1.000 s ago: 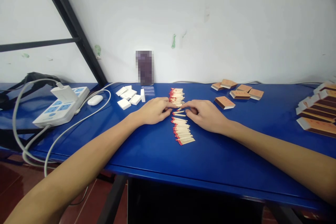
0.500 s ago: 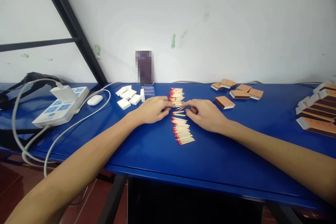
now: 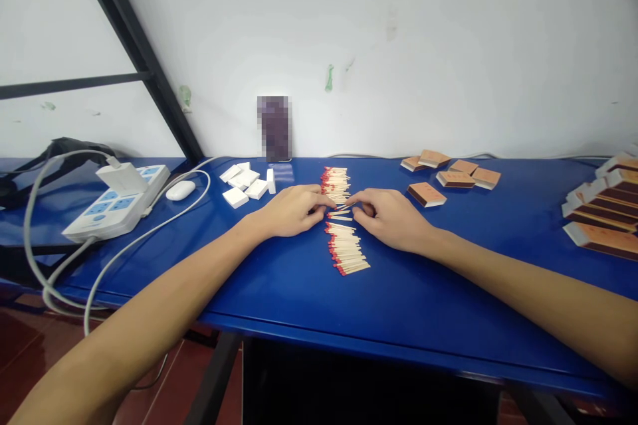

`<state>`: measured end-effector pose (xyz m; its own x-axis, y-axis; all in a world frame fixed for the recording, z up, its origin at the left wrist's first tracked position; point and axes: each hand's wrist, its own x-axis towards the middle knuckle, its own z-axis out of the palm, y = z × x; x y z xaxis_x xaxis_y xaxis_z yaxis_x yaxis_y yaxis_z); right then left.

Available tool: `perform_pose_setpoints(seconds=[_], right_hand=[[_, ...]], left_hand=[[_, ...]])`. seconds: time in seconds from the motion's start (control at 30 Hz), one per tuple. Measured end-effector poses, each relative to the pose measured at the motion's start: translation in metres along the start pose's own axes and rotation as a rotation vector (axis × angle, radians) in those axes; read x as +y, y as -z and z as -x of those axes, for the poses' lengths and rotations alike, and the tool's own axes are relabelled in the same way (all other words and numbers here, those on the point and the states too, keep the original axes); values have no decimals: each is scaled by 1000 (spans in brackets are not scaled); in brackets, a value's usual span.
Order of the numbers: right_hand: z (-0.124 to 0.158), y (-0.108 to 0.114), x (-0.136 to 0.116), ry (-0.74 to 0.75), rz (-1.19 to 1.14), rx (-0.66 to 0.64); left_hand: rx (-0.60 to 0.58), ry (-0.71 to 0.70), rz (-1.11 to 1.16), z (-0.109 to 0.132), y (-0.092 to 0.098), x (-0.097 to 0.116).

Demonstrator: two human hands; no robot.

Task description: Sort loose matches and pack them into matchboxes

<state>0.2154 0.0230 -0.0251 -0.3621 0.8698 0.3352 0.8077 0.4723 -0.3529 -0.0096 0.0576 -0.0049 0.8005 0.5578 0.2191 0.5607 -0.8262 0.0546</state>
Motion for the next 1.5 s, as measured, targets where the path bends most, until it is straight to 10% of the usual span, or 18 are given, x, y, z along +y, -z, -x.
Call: perform_pose_setpoints(seconds=[0.33,1.2,1.5], right_hand=[[-4,1,1,-143,-54,20],[5,8,-2,144,-179,-134],[25,33,-14,202,-173,-394]], left_hand=[[29,-6,26,-1,-3,0],[-35,-61,161,3,8,7],[-165,49,91,11,31,39]])
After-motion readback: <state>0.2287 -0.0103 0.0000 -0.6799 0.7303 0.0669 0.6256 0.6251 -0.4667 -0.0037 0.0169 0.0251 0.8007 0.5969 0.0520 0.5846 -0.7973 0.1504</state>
